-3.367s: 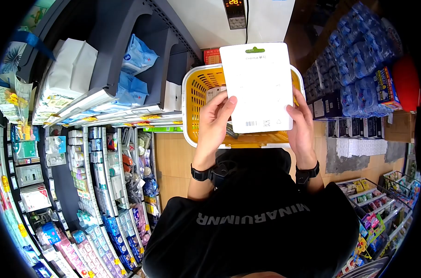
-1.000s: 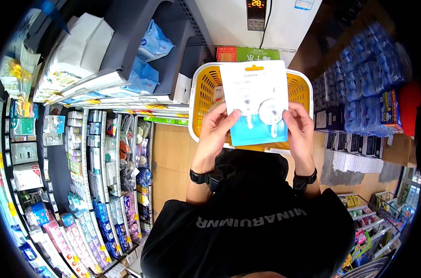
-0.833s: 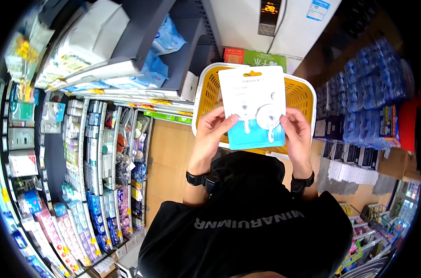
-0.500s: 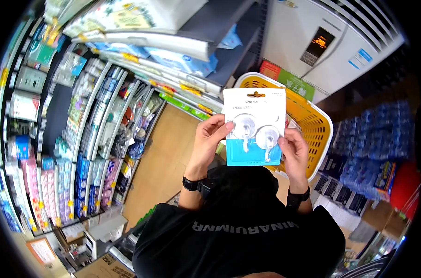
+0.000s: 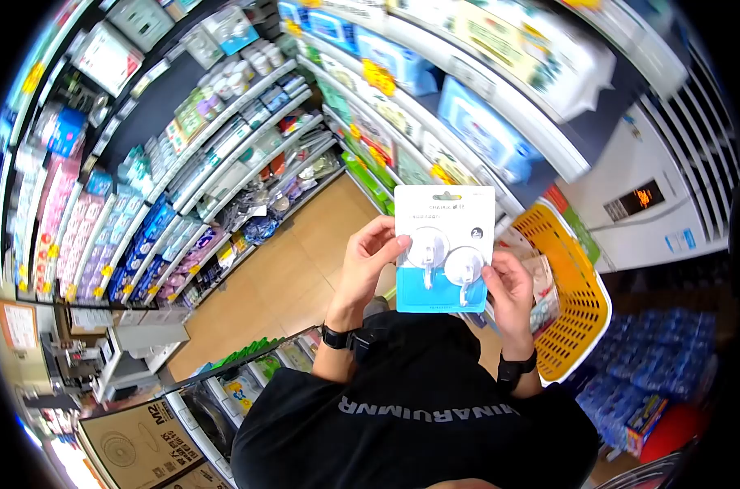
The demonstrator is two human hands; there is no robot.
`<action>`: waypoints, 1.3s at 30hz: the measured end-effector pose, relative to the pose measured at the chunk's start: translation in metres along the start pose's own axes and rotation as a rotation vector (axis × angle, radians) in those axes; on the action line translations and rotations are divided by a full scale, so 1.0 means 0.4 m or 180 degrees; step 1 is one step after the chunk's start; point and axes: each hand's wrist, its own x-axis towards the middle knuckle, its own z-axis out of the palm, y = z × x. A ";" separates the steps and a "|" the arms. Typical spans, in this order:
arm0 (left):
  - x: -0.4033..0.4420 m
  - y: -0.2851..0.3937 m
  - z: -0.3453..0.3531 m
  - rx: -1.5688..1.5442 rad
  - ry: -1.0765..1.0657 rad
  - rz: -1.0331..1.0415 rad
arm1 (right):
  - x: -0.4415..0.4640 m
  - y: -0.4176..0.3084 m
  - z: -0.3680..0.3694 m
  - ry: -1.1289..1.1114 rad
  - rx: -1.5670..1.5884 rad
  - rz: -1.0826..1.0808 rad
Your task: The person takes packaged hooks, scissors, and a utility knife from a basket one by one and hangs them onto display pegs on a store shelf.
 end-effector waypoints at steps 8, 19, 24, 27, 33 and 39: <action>-0.056 0.159 -0.250 -0.0097 0.0445 0.0807 | 0.122 0.056 0.284 -0.0582 0.0133 0.0216; -0.072 0.307 -0.549 0.0261 0.1064 0.1135 | 0.238 0.145 0.636 -0.0516 -0.0142 0.0006; -0.042 0.337 -0.621 0.0237 0.1170 0.1097 | 0.268 0.146 0.703 -0.0521 -0.0382 -0.0090; -0.015 0.354 -0.648 0.0131 0.1202 0.1081 | 0.301 0.142 0.732 -0.0513 -0.0533 -0.0117; 0.067 0.368 -0.715 0.0102 0.1269 0.1023 | 0.401 0.171 0.790 -0.0653 -0.0699 -0.0107; 0.176 0.413 -0.786 0.0139 0.1311 0.0936 | 0.565 0.205 0.856 -0.0835 -0.0842 -0.0085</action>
